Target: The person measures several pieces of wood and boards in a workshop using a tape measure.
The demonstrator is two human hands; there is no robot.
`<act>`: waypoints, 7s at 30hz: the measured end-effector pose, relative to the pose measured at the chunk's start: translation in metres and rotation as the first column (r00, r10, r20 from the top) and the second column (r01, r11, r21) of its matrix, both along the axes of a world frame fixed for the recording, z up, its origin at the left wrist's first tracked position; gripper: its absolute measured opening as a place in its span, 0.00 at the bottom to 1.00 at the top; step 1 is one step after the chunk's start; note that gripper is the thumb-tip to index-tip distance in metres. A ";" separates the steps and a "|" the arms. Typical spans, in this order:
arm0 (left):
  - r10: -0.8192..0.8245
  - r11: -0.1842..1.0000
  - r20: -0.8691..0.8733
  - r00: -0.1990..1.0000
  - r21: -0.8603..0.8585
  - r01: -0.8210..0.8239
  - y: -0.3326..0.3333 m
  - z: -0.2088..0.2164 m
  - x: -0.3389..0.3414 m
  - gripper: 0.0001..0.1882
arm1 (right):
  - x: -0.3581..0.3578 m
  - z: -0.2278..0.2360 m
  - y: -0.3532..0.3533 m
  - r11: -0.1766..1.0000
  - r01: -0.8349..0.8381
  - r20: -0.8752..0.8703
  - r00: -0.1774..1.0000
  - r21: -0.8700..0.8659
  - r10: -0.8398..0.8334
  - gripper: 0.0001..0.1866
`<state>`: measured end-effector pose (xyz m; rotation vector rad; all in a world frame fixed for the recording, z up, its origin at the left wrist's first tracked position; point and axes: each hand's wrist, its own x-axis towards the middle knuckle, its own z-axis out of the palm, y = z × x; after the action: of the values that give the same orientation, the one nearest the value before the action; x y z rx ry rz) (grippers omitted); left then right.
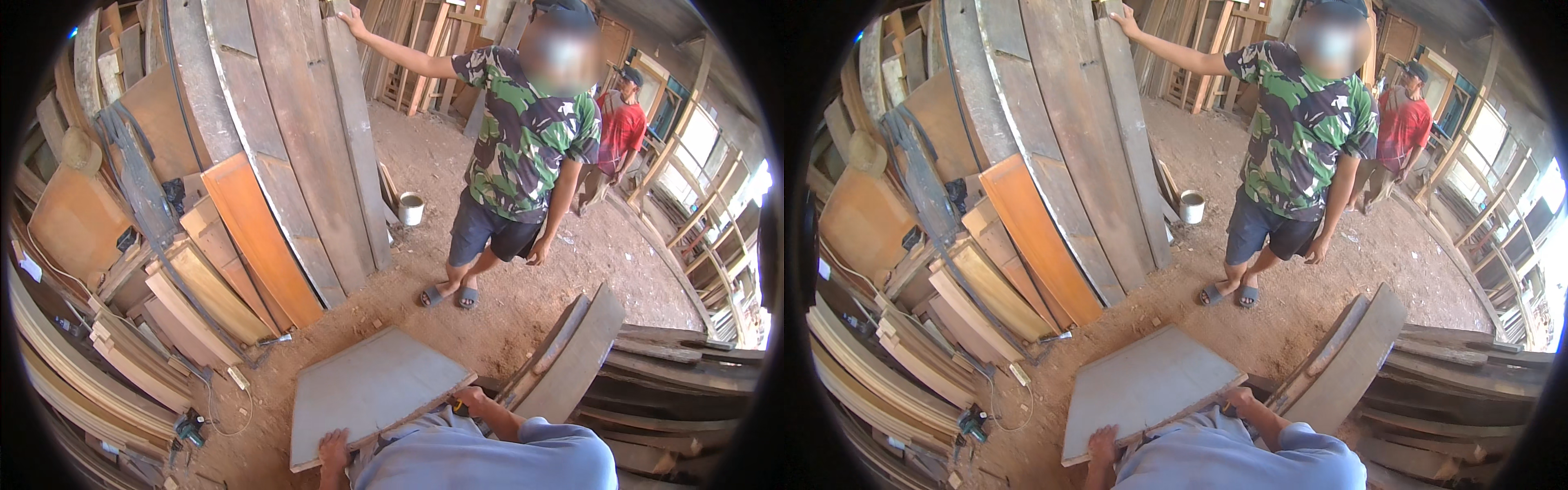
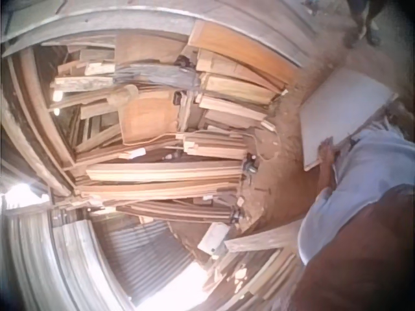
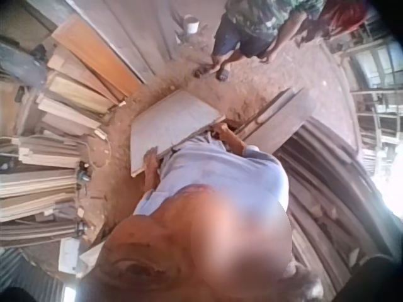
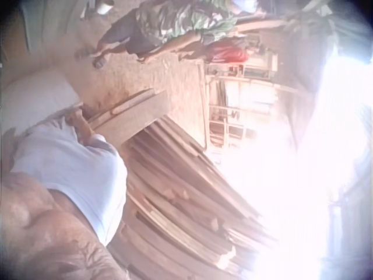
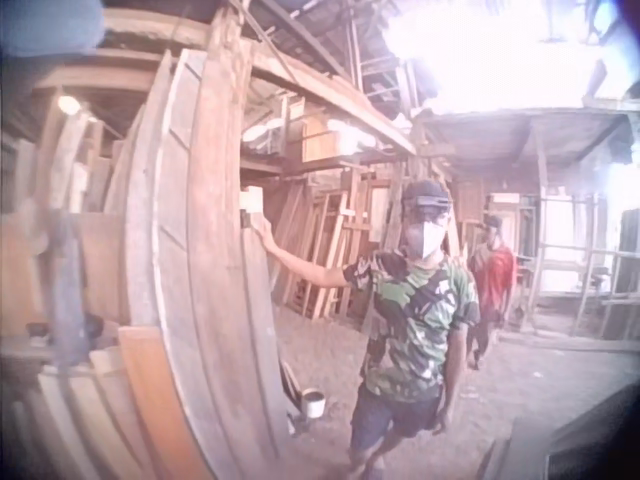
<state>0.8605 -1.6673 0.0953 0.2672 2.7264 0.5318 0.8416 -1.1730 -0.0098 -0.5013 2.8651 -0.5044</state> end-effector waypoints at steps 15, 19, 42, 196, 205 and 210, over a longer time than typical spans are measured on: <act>0.067 0.995 0.176 0.982 -0.089 -0.052 -0.027 -0.004 0.019 0.35 | -0.116 0.148 -0.035 0.804 0.449 0.456 0.665 0.389 -0.592 0.27; 0.108 0.991 0.364 0.925 -0.112 -0.072 -0.055 0.009 0.010 0.39 | -0.114 0.066 -0.013 0.854 0.429 0.533 0.667 0.296 -0.520 0.23; 0.755 -0.164 0.646 -0.114 0.017 -0.986 -0.214 -0.049 0.039 0.14 | -0.061 0.100 -0.029 0.666 0.739 0.708 0.419 0.097 -0.568 0.28; 0.944 0.092 0.328 -0.020 -0.324 -0.942 -0.216 -0.138 -0.034 0.15 | -0.188 0.046 -0.003 0.932 0.223 0.402 0.855 0.285 -0.328 0.18; 0.944 0.183 0.326 0.051 -0.391 -0.902 -0.239 -0.159 -0.014 0.16 | -0.193 0.049 -0.004 0.928 0.189 0.469 0.819 0.323 -0.330 0.25; 0.965 0.136 0.261 0.027 -0.409 -0.902 -0.253 -0.173 -0.003 0.15 | -0.191 0.049 -0.006 0.928 0.189 0.466 0.821 0.322 -0.329 0.24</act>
<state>0.8570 -1.9200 -0.0774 -1.6924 1.9642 0.5710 0.6502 -1.1787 0.0388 0.0792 2.4238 -0.2376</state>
